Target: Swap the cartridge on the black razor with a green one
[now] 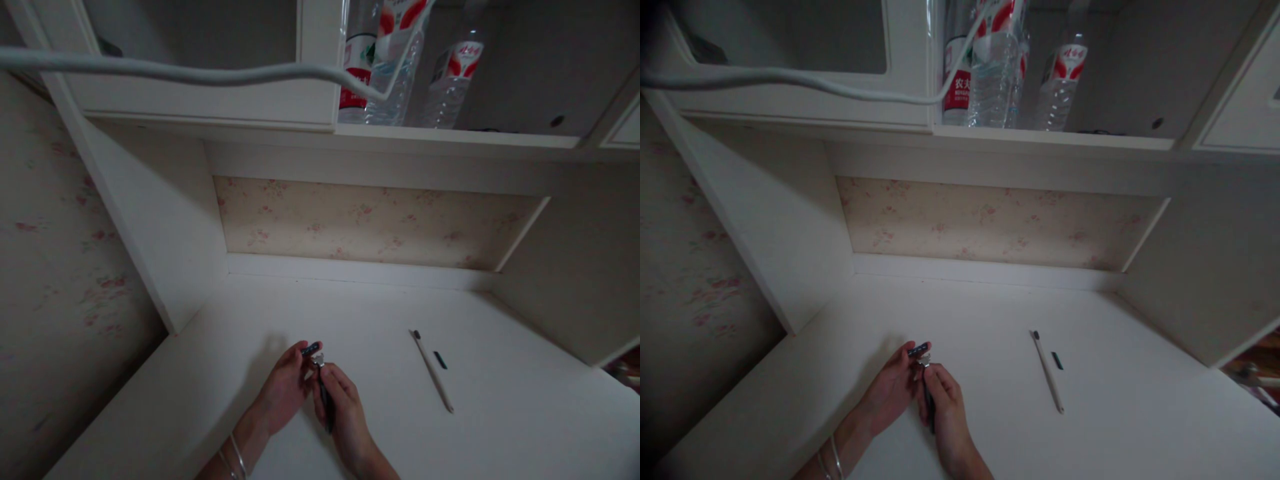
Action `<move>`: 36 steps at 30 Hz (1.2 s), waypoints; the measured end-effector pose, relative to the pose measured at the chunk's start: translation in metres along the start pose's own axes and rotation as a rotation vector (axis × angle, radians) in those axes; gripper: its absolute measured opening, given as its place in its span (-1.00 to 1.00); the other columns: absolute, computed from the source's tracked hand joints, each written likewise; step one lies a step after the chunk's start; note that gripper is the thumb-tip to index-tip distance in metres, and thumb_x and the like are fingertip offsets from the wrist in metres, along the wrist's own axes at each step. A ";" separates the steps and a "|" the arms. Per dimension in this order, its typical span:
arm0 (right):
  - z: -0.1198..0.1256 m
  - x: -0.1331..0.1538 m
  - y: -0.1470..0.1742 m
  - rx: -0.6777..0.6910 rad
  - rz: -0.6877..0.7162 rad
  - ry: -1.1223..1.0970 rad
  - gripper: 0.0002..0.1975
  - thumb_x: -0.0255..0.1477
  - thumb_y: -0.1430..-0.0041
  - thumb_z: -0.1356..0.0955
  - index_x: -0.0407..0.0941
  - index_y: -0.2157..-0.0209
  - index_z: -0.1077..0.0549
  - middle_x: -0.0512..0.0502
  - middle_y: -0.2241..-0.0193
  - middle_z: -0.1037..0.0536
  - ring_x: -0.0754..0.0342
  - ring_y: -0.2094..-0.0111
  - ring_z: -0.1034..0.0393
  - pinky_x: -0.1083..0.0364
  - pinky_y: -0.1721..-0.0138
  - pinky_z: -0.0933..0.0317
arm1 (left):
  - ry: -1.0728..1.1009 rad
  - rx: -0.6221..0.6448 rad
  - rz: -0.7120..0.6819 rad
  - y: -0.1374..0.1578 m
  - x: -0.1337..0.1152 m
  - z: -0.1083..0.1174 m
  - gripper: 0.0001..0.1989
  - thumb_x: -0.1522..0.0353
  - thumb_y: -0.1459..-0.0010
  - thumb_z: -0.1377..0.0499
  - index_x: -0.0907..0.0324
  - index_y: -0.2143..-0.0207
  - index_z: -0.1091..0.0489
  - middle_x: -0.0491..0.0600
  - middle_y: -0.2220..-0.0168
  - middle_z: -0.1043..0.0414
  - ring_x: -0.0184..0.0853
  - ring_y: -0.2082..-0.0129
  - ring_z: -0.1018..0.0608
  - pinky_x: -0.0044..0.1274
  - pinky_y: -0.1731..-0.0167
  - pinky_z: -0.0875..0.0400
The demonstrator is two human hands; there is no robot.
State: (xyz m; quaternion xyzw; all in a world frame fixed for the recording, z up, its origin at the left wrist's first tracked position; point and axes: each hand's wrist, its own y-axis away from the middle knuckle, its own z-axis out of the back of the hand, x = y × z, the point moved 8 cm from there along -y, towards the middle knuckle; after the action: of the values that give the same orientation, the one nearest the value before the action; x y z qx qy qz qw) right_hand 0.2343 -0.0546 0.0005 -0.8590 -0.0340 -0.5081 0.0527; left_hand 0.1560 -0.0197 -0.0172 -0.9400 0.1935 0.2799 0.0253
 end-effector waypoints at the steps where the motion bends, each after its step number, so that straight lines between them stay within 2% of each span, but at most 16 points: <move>1: 0.001 0.000 0.000 -0.016 -0.006 0.007 -0.63 -0.12 -0.19 -0.32 -0.15 0.44 -0.35 0.14 0.70 -0.20 0.25 0.71 0.09 0.22 0.69 0.21 | -0.004 0.000 -0.004 0.000 0.000 0.000 -0.82 0.32 -0.04 -0.30 0.08 0.24 -0.49 0.00 0.08 -0.47 -0.37 0.31 -0.49 -0.51 0.28 -0.37; 7: 0.005 -0.002 0.001 -0.052 -0.034 0.029 -0.60 -0.07 -0.13 -0.35 -0.14 0.48 -0.32 0.15 0.68 -0.14 0.26 0.68 0.14 0.22 0.68 0.27 | -0.027 0.017 0.011 0.001 0.003 -0.002 -0.70 0.33 -0.03 -0.31 0.05 0.13 -0.47 0.02 0.02 -0.43 -0.34 0.25 -0.48 -0.49 0.24 -0.36; 11: 0.006 -0.003 0.000 -0.048 -0.034 0.036 -0.60 -0.08 -0.15 -0.34 -0.15 0.48 -0.33 0.13 0.66 -0.15 0.26 0.67 0.12 0.23 0.67 0.24 | -0.066 0.013 0.021 0.001 0.004 -0.001 -0.66 0.34 0.01 -0.34 0.11 0.13 -0.48 0.06 0.00 -0.42 -0.35 0.24 -0.48 -0.51 0.24 -0.35; 18: 0.006 0.001 0.001 -0.039 -0.023 0.076 -0.58 -0.05 -0.12 -0.35 -0.15 0.49 -0.35 0.14 0.69 -0.13 0.26 0.69 0.13 0.23 0.69 0.24 | -0.115 0.038 0.004 -0.002 0.005 0.004 -0.66 0.33 0.00 -0.34 0.13 0.12 -0.49 0.08 -0.03 -0.40 -0.33 0.24 -0.49 -0.51 0.25 -0.36; 24: 0.005 0.003 0.001 -0.016 -0.014 0.091 -0.59 -0.09 -0.16 -0.33 -0.15 0.52 -0.33 0.15 0.71 -0.09 0.26 0.69 0.13 0.22 0.69 0.24 | -0.120 0.044 0.005 -0.002 0.006 0.005 -0.68 0.35 0.01 -0.34 0.15 0.15 -0.51 0.06 -0.02 -0.41 -0.38 0.34 -0.48 -0.52 0.30 -0.36; 31: 0.004 0.009 0.002 -0.023 0.009 0.181 -0.58 -0.08 -0.16 -0.33 -0.15 0.52 -0.36 0.15 0.71 -0.09 0.26 0.69 0.12 0.21 0.69 0.25 | -0.114 0.048 0.003 -0.002 0.004 0.002 -0.66 0.36 0.10 -0.39 0.15 0.20 -0.53 0.05 0.06 -0.45 -0.37 0.33 -0.48 -0.53 0.30 -0.34; 36: 0.004 0.014 0.004 -0.046 0.028 0.184 -0.59 -0.10 -0.14 -0.35 -0.16 0.53 -0.38 0.14 0.70 -0.09 0.26 0.68 0.12 0.21 0.67 0.26 | -0.147 0.049 -0.003 -0.002 0.001 0.001 -0.61 0.35 0.16 -0.43 0.18 0.20 -0.54 0.02 0.23 -0.52 -0.38 0.35 -0.47 -0.55 0.28 -0.32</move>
State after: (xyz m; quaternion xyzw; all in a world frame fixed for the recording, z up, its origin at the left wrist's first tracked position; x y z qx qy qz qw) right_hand 0.2451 -0.0579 0.0101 -0.8101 -0.0051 -0.5847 0.0430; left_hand 0.1568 -0.0181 -0.0191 -0.9163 0.1967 0.3432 0.0630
